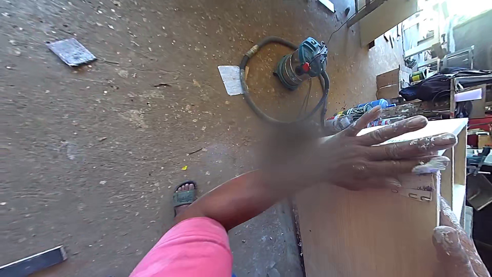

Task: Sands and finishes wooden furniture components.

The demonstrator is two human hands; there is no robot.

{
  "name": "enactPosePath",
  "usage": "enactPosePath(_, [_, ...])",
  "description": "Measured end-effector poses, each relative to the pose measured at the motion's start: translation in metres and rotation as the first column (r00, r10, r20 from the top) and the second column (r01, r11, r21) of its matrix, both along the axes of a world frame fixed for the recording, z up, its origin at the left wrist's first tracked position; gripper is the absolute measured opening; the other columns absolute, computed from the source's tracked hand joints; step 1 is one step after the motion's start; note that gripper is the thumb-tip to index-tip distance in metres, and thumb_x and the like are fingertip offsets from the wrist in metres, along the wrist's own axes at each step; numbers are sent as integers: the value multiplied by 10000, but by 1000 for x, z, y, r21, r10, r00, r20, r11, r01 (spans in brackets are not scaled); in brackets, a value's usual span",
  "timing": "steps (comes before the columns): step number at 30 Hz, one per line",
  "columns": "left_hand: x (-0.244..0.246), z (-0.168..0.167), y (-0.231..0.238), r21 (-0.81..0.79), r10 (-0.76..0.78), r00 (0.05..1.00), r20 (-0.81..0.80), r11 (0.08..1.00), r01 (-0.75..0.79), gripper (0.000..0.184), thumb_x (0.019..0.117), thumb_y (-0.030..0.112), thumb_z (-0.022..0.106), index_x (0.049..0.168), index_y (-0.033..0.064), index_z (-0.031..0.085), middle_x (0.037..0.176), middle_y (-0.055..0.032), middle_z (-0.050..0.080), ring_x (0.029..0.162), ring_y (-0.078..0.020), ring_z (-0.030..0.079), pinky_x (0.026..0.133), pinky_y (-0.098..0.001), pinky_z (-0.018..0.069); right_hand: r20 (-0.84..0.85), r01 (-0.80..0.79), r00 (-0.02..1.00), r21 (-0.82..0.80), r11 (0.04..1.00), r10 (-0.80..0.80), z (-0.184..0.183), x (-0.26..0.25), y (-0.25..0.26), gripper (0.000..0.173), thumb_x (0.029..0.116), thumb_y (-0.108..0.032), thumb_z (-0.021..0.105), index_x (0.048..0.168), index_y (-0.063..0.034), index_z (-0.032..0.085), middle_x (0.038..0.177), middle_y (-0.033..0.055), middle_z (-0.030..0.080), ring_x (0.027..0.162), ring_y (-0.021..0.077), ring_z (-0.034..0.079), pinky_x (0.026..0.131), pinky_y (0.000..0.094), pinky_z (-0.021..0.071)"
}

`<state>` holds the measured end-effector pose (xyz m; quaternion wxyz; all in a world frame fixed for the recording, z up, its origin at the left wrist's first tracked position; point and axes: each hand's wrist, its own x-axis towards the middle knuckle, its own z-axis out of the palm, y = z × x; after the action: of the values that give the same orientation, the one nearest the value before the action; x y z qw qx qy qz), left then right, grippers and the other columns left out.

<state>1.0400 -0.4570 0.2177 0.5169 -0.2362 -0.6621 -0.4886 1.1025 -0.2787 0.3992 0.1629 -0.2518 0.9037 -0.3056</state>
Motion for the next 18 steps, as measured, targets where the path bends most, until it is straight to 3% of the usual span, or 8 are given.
enactPosePath(3, [13, -58, 3, -21, 25, 986, 164, 1000, -22, 525, 1083, 459, 289, 1231, 193, 717, 1529, -26, 536, 1545, -274, 274, 1254, -609, 51, -5, 2, 1000, 14, 1000, -2, 2, 3, -4, 831, 1051, -553, 409, 1533, 101, 237, 1537, -24, 475, 1372, -46, 446, 1164, 201, 392])
enactPosePath(5, [25, -117, 14, 8, 78, 957, 278, 997, -83, 538, 1096, 459, 278, 1327, 163, 663, 1576, -47, 474, 1562, -254, 227, 1263, -583, -3, -9, -17, 1000, 15, 1000, 17, 1, 4, -4, 849, 1060, -545, 394, 1523, 143, 211, 1545, 34, 460, 1374, -36, 447, 1161, 196, 395])
enactPosePath(6, [27, -124, 17, 27, 99, 954, 282, 993, -111, 535, 1099, 454, 281, 1354, 149, 638, 1584, -53, 463, 1565, -241, 219, 1260, -572, -24, -15, -19, 1000, 8, 1000, 19, 0, 3, -4, 849, 1059, -545, 397, 1520, 144, 217, 1541, 45, 466, 1372, -32, 451, 1158, 195, 399])
enactPosePath(9, [13, -65, 15, 81, 105, 972, 211, 989, -125, 519, 1092, 478, 292, 1331, 196, 657, 1566, -33, 488, 1549, -237, 258, 1257, -565, 14, -43, -45, 998, 32, 998, 46, 1, 0, -1, 849, 1065, -550, 374, 1522, 149, 218, 1555, 70, 444, 1395, -22, 426, 1174, 201, 378])
enactPosePath(11, [1, -31, 4, 82, 60, 992, 112, 994, -70, 522, 1075, 463, 315, 1305, 190, 697, 1539, -50, 523, 1537, -277, 282, 1237, -605, 35, -35, -44, 998, 23, 999, 44, -1, -2, -1, 834, 1061, -556, 377, 1533, 116, 233, 1554, 22, 455, 1394, -31, 426, 1175, 208, 377])
enactPosePath(13, [8, -45, 4, 56, 25, 985, 173, 998, -35, 571, 1078, 486, 251, 1318, 200, 683, 1577, -47, 475, 1555, -282, 236, 1250, -605, 25, -4, -27, 1000, 10, 1000, 27, 0, 1, 0, 848, 1054, -565, 388, 1534, 115, 226, 1549, 14, 459, 1388, -27, 433, 1171, 209, 384])
enactPosePath(16, [21, -112, 10, 7, 77, 949, 306, 996, -83, 553, 1094, 483, 257, 1384, 188, 623, 1635, -69, 382, 1574, -268, 184, 1264, -594, -15, 20, -25, 999, -28, 999, 25, -1, 1, -3, 842, 1058, -546, 398, 1528, 129, 217, 1542, 25, 465, 1375, -24, 450, 1158, 202, 401])
enactPosePath(18, [19, -106, 13, 27, 105, 956, 272, 993, -117, 520, 1097, 460, 289, 1401, 175, 600, 1632, -61, 385, 1573, -241, 184, 1263, -565, -39, 15, -36, 999, -23, 999, 36, -2, 0, -3, 844, 1062, -544, 389, 1526, 139, 210, 1541, 33, 464, 1375, -26, 450, 1161, 200, 399])
